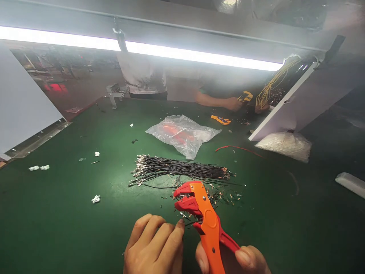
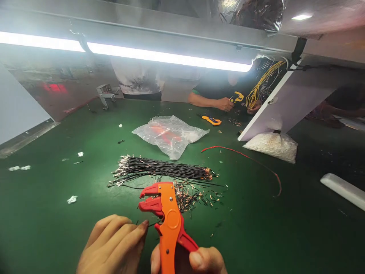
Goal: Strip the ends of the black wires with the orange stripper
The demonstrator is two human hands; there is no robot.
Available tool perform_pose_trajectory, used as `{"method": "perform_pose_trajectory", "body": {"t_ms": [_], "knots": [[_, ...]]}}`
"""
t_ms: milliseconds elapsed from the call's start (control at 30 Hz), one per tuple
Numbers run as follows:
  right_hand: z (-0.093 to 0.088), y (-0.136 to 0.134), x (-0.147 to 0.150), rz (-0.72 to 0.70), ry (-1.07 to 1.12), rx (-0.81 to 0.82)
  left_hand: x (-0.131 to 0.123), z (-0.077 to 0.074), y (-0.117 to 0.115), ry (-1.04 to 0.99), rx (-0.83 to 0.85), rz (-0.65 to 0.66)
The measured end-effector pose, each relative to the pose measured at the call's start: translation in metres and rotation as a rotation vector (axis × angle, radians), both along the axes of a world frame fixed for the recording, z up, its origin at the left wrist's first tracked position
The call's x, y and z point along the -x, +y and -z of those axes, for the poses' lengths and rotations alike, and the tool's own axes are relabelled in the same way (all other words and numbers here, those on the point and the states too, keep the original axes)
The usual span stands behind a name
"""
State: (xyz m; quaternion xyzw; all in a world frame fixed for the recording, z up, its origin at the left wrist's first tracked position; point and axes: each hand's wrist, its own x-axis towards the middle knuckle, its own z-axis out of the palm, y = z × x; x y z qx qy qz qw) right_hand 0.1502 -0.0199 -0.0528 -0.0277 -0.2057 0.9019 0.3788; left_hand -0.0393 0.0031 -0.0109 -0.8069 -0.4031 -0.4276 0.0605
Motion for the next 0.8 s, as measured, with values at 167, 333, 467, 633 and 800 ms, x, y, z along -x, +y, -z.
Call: {"method": "perform_pose_trajectory", "body": {"t_ms": [167,333,467,633,800], "knots": [[-0.001,0.001,-0.007,-0.058,-0.154,0.026,0.002,0.004,0.0,0.013,0.001,0.015],[0.009,0.001,-0.004,-0.038,-0.027,-0.008,0.002,0.007,-0.001,0.062,-0.002,0.03],[0.004,0.001,0.0,0.038,-0.057,-0.02,0.0,0.007,-0.004,0.076,0.016,0.019],[0.008,-0.001,-0.002,0.02,-0.081,-0.028,-0.001,0.008,-0.004,0.07,0.007,0.023],[0.01,-0.002,-0.006,0.018,-0.122,-0.013,0.0,0.01,-0.002,0.12,-0.031,0.06]]}}
